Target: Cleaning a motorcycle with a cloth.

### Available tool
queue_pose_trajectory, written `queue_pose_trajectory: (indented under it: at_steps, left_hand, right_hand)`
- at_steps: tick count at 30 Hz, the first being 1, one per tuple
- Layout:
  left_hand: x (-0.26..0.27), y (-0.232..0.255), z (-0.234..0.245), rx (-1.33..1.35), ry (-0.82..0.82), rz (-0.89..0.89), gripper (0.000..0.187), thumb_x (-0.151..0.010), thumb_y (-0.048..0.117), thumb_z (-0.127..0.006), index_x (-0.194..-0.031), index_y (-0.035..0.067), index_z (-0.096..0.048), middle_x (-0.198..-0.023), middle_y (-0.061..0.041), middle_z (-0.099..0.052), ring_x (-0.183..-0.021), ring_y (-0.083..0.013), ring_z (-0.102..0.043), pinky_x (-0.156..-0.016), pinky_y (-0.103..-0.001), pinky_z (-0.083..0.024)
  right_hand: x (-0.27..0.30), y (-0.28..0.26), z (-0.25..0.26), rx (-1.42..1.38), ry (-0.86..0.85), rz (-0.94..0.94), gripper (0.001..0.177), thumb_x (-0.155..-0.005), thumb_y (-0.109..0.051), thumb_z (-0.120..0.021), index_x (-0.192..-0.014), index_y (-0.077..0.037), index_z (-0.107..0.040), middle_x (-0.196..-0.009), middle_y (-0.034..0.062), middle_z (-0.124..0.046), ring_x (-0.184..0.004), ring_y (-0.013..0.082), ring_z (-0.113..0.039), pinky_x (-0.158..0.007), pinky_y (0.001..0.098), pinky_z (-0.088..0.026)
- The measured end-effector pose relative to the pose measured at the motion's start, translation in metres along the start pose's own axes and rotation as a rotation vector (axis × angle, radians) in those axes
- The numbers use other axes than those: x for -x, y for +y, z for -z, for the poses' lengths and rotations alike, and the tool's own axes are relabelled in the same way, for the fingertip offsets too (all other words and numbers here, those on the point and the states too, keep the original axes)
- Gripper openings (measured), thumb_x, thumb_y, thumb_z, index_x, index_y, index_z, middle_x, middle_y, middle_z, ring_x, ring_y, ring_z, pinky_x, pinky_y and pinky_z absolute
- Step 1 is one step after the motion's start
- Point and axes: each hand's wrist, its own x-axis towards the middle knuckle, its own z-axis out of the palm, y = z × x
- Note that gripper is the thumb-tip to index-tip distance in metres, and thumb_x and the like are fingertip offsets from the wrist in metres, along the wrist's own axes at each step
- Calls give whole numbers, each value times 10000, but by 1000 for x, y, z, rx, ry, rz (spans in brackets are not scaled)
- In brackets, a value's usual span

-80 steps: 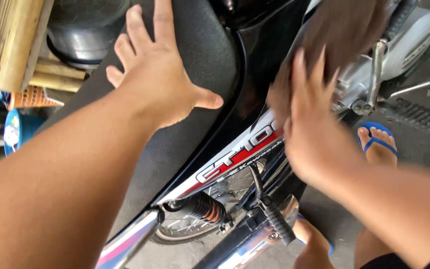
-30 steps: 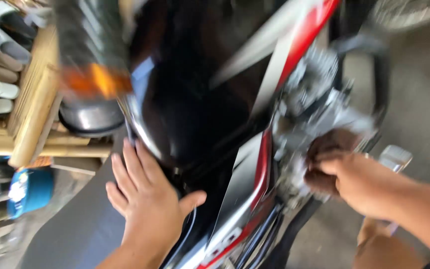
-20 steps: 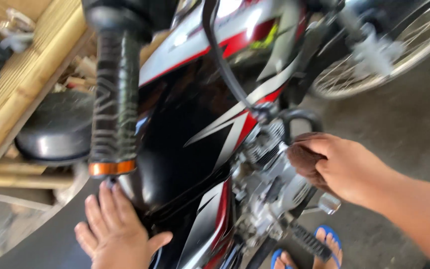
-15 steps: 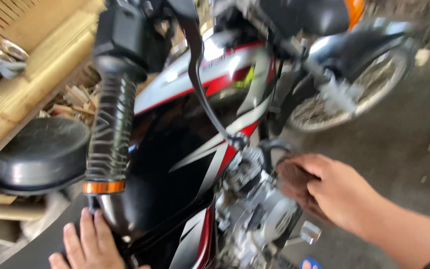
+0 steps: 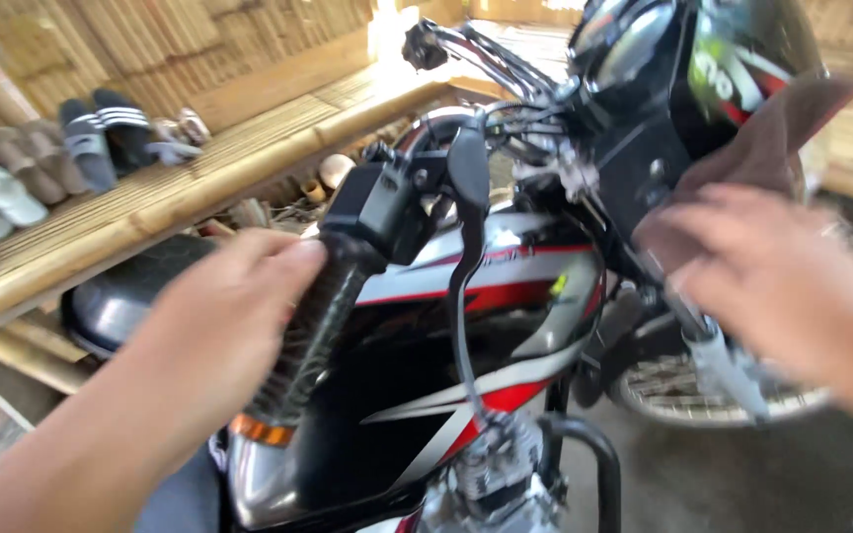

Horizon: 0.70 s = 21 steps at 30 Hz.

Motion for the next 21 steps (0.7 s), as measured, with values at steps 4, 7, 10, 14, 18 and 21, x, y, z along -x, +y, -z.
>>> queue_pose_trajectory:
  at_steps: [4, 7, 10, 14, 18, 21]
  left_hand:
    - [-15, 30, -31, 35, -10, 224, 546, -1003, 553, -555, -1140, 26, -592, -876, -193, -713, -690, -261, -679, -648, -404, -537]
    - [-22, 36, -39, 92, -44, 398, 595, -1011, 580, -513, -1104, -3, -590, -777, -200, -704, -521, -289, -642, -499, -414, -530]
    - [-21, 42, -34, 27, -52, 479, 679, -957, 659, -483, -1009, 2, -647, -700, -180, -672, -462, -268, -618, -488, -397, -519]
    - [-21, 30, -37, 20, -81, 474, 787, -928, 739, -450, -914, -16, -672, -654, -171, -656, -444, -258, -587, -491, -396, -501]
    - [-19, 27, -42, -16, 0, 539, 726, -885, 742, -448, -953, 72, -718, -674, -148, -677, -470, -254, -601, -520, -400, -522]
    - [-13, 31, -41, -106, 18, 511, 814, -920, 769, -417, -914, 5, -695, -669, -122, -699, -471, -229, -634, -530, -376, -535]
  right_hand:
    - [-17, 22, 4, 543, 183, 824, 512, -642, -505, -682, -1126, -345, -736, -1290, -14, -654, -1104, 293, -580, -870, 471, -493]
    - [-34, -5, 21, 493, -185, 551, 482, -721, -491, -711, -1189, -382, -751, -1339, -148, -632, -1216, 193, -581, -969, 406, -506]
    - [-45, -21, 17, 435, -305, 330, 372, -879, -559, -668, -1179, -348, -729, -1257, -182, -668, -1199, 137, -644, -988, 345, -565]
    - [-44, 48, -13, 470, -116, 764, 291, -830, -530, -636, -1055, -349, -673, -1249, -137, -646, -1196, 222, -620, -923, 421, -556]
    - [-73, 99, -36, 420, 174, 1420, 283, -683, -383, -647, -961, -361, -593, -1358, -67, -558, -1256, 390, -511, -873, 563, -488]
    - [-83, 53, -20, 485, -34, 1404, 282, -819, -426, -645, -1075, -311, -621, -1305, -18, -530, -1298, 368, -508, -930, 608, -456]
